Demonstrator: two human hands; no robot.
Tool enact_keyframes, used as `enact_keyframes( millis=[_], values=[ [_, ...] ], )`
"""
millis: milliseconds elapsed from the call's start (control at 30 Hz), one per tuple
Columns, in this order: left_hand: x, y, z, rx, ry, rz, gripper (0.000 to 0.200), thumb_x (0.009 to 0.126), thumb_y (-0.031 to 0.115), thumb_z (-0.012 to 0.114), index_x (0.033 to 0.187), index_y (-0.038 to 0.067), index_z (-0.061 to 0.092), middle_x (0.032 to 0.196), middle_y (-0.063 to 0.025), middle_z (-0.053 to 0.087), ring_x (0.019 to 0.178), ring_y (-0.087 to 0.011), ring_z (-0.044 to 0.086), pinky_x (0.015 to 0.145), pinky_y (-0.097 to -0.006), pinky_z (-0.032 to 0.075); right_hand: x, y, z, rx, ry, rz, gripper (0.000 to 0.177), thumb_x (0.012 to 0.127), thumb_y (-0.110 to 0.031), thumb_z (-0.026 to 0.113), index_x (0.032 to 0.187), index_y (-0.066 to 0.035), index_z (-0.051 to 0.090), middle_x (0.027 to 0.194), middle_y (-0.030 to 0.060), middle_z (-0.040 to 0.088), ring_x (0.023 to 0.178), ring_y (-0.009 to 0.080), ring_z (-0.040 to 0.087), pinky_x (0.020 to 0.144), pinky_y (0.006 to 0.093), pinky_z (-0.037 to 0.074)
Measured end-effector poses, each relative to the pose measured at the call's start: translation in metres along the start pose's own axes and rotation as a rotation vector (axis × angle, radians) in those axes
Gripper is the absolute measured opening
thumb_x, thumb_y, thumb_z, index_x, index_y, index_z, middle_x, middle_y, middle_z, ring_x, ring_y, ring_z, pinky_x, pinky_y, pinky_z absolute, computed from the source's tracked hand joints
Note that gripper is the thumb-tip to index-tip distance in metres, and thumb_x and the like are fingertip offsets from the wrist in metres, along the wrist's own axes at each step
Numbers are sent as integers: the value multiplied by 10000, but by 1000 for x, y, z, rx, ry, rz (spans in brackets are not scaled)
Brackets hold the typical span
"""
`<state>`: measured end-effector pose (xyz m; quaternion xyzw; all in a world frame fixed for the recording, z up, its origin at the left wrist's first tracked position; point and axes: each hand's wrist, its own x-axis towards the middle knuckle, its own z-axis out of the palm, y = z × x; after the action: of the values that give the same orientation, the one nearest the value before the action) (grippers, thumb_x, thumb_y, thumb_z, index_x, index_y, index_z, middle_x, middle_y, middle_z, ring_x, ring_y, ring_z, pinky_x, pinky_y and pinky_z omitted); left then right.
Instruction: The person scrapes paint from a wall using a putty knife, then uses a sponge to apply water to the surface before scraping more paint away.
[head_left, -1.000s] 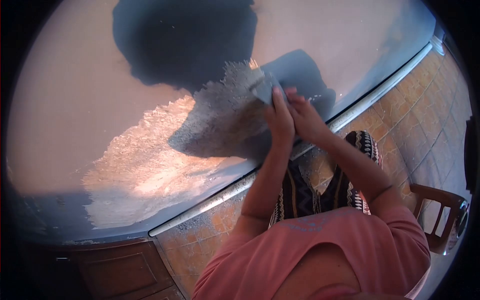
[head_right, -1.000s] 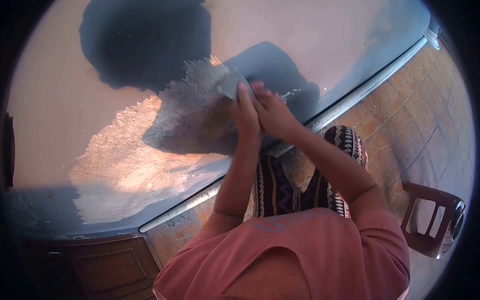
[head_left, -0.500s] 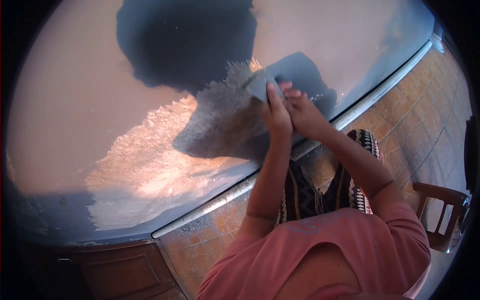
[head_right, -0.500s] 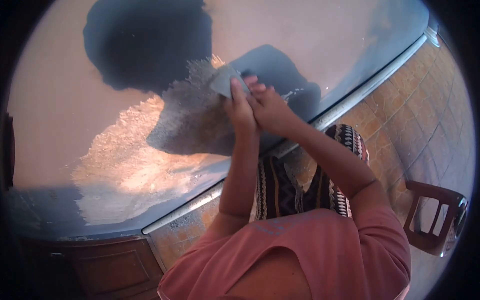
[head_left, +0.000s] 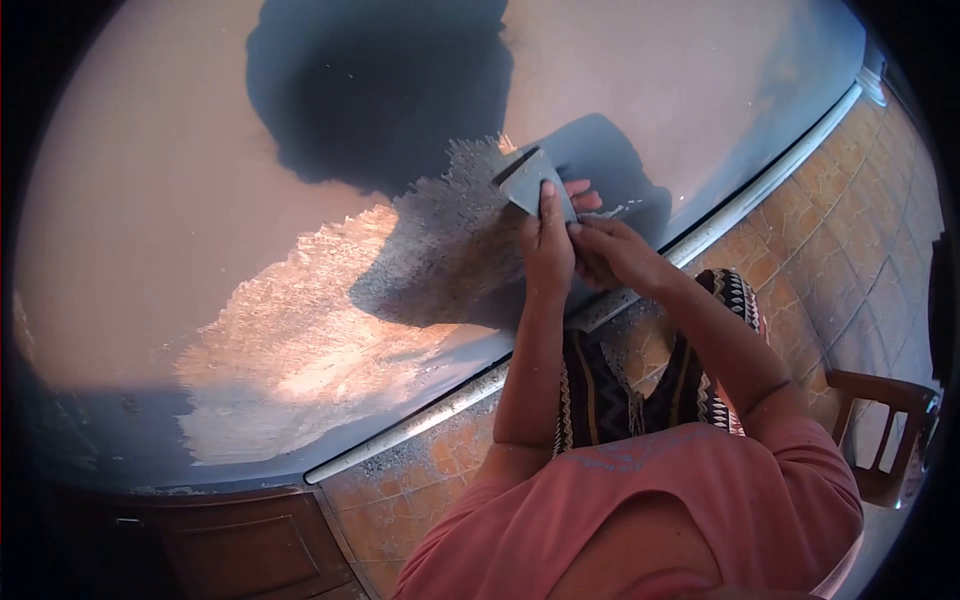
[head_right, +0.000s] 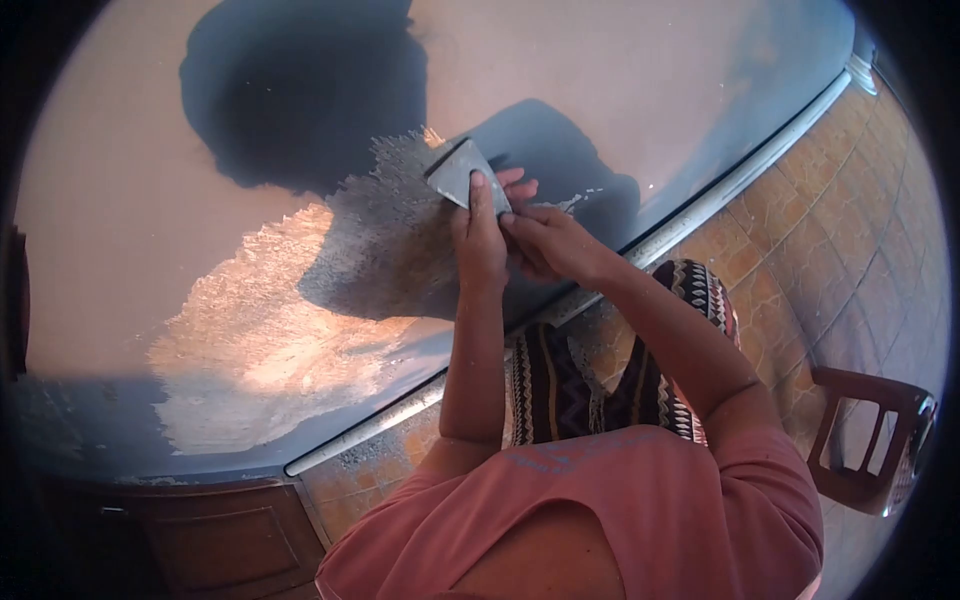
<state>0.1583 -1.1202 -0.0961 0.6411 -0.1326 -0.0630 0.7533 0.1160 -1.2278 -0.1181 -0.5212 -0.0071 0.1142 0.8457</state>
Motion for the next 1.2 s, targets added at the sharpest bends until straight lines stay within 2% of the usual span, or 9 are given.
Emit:
enact_keyframes(
  millis=[100,167,400,500,600,700,833,1000,1200],
  values=[
    [-11,-8,-3,-147,1,-45,491,1033,358,327,1089,-63,574,867,-138,639,862,-191,631,778,-306,507,1,13,0,-84,-41,43,283,965,-250,456,886,-14,590,624,33,529,475,106,507,411,240,367],
    [-18,-24,-1,-197,13,-9,484,1023,373,358,1103,-58,563,819,-123,627,850,-231,650,785,-349,525,-2,19,1,-77,-19,7,310,960,-258,460,875,8,594,638,57,552,493,125,526,426,252,388],
    [-14,-48,-4,-191,169,-3,382,1013,324,411,993,-28,558,711,-84,584,641,-215,614,666,-368,545,14,45,-3,-573,168,-429,375,960,-258,433,955,79,597,751,148,641,655,234,622,619,352,493],
    [-4,-13,10,-185,136,72,375,1012,321,418,967,-23,559,710,-78,582,637,-194,598,642,-347,530,15,11,0,-507,102,-197,364,956,-258,433,1008,61,602,810,173,660,729,261,637,691,351,496],
    [-5,-31,12,-58,168,96,361,1012,311,421,957,-15,563,714,-72,582,651,-172,583,632,-317,502,9,20,-3,-348,164,-245,375,955,-274,438,992,64,595,812,192,662,729,256,640,683,338,493],
    [-14,-36,5,-170,226,5,352,1012,304,420,956,-13,563,716,-70,584,669,-157,571,638,-292,477,12,33,1,-551,181,-414,379,960,-279,446,990,66,600,803,178,661,722,221,638,667,332,490],
    [-9,-6,15,-153,188,115,340,1014,292,409,953,-5,563,733,-76,590,672,-153,571,653,-297,485,4,-9,9,-464,97,-165,388,962,-284,439,993,65,607,819,175,664,772,233,652,694,356,488],
    [-13,-35,7,-184,209,34,333,1014,290,414,952,-2,562,751,-84,589,673,-163,580,650,-317,501,14,32,-1,-537,149,-386,383,965,-271,421,973,67,599,781,177,652,773,267,656,695,375,482],
    [-1,2,22,-176,179,132,346,1008,286,418,934,-14,573,715,-83,583,653,-164,586,644,-314,505,6,-16,5,-488,83,-221,385,965,-281,416,1018,46,610,845,200,656,859,289,660,769,394,477]
  ],
)
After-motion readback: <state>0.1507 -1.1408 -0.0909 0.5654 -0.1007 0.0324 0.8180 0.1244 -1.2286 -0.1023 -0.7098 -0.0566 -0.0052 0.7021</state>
